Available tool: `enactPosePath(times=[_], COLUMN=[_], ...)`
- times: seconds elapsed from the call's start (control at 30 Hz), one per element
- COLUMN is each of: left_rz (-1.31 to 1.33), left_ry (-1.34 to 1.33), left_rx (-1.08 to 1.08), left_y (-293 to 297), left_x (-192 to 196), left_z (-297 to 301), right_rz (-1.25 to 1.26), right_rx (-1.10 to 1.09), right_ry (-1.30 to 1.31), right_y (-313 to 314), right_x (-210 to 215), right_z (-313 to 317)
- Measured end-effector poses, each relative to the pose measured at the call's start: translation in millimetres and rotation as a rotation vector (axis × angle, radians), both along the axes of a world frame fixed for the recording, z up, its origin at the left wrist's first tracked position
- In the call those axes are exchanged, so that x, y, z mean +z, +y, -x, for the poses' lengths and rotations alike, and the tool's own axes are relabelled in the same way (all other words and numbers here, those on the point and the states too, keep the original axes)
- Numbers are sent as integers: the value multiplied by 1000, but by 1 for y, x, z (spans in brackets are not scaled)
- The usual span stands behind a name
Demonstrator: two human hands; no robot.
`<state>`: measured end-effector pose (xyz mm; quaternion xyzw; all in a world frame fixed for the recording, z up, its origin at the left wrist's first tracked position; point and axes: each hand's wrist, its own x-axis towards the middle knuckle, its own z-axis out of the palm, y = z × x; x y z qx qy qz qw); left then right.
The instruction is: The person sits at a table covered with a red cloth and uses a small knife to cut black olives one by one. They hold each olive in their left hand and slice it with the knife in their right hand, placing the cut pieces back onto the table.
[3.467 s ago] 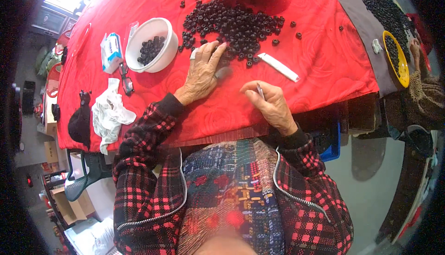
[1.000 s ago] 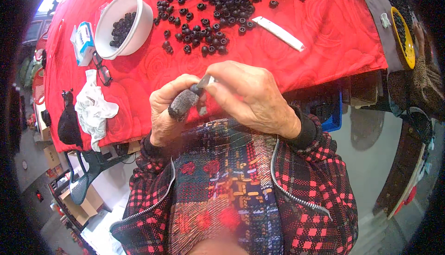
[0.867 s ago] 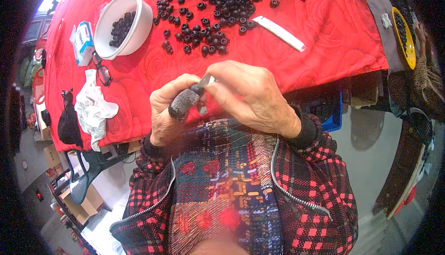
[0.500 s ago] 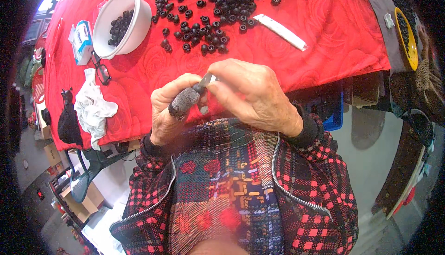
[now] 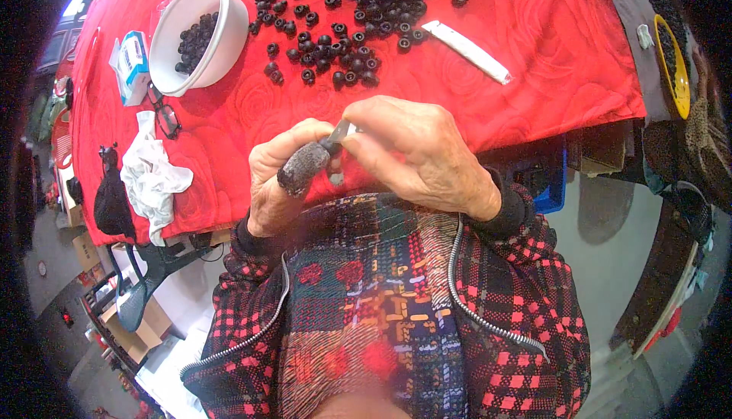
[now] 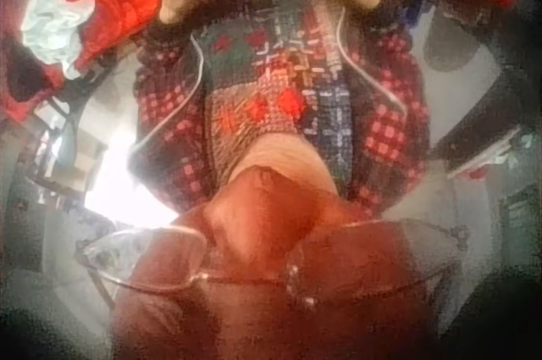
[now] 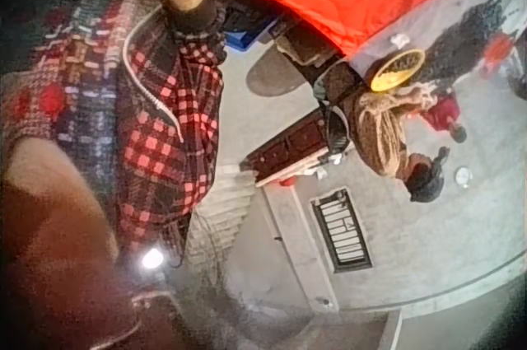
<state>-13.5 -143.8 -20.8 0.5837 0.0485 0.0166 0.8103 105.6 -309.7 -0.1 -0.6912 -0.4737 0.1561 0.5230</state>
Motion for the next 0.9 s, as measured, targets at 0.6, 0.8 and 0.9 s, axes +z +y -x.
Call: enactPosePath(times=[0.6, 0.8, 0.9], left_rz=[48, 120, 152], left_ry=[77, 82, 107], left_rx=[-42, -52, -38], left_y=[6, 6, 5], left_x=[-7, -11, -15], left_z=[-2, -4, -6], right_rz=[48, -14, -24], right_rx=[110, 136, 136], right_ry=[100, 88, 84], right_y=[3, 4, 5], right_x=[-4, -14, -19], right_z=[-12, -16, -18])
